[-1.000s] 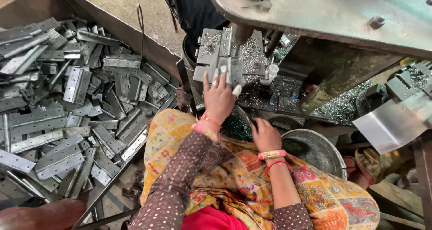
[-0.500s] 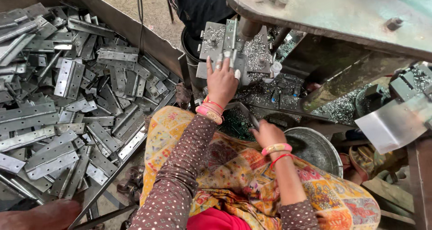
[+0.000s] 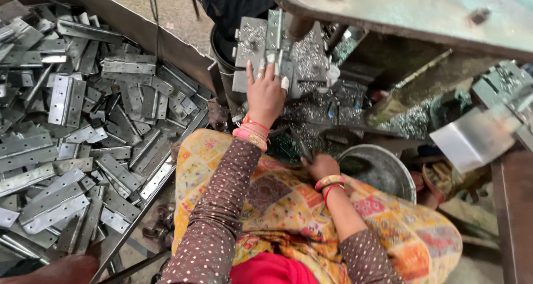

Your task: The person sits on the floor and repeatedly places metal brackets into a press machine, activates the press with a lever, and removes the processed pieces. The finished brackets are dropped into a nearby metal bin.

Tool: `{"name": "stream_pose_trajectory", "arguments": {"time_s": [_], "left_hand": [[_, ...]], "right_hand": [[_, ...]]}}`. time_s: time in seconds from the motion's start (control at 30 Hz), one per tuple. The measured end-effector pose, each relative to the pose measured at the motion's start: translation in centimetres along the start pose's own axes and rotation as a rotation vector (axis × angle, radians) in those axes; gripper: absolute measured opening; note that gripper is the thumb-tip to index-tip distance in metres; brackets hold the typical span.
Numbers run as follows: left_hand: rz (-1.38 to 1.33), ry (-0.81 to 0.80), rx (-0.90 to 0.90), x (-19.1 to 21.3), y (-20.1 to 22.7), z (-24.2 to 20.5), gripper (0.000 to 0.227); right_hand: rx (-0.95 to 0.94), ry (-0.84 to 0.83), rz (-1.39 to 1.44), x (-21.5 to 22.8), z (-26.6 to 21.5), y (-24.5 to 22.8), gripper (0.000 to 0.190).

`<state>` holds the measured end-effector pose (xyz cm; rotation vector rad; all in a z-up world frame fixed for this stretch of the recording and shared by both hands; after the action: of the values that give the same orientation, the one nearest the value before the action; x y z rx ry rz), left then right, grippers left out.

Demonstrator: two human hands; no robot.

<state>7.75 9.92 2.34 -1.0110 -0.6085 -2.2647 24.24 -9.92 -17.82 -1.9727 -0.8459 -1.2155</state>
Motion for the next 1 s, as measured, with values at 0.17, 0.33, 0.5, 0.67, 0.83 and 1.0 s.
{"name": "stream_pose_trajectory", "arguments": {"time_s": [0.17,0.33,0.5,0.67,0.83,1.0], "left_hand": [[0.034,-0.063,-0.013,1.9,1.1,-1.5,0.026],[0.112,-0.049,-0.047,2.4,1.7,-1.6,0.032],[0.209,-0.086,-0.017,0.4,1.0,0.0,0.032],[0.146,-0.065,-0.024,-0.3,0.3,1.0,0.030],[0.130,-0.094,-0.011,0.1,0.8,-0.7,0.028],[0.110,-0.072,-0.013,0.7,0.7,-0.4,0.028]], "right_hand": [[-0.072,-0.071,0.042,1.3,-0.5,-0.5,0.050],[-0.074,-0.117,-0.095,7.4,-0.2,-3.1,0.057],[-0.038,-0.013,-0.198,9.2,-0.7,-3.9,0.057],[-0.090,-0.044,-0.065,3.9,-1.0,-2.0,0.046],[-0.093,-0.003,-0.067,0.7,-0.2,-0.1,0.044],[-0.035,-0.076,-0.045,3.8,0.1,-2.0,0.056]]}}
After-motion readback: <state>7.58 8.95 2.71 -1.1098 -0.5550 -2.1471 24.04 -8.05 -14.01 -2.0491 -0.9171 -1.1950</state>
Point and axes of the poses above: each hand's wrist, its own z-axis towards the middle knuckle, its own x-axis out of the back of the hand, y = z × x, the point moved 9 cm from there along z, towards the middle knuckle, and after that the axes turned 9 degrees about -x, right-handed, at the moved point
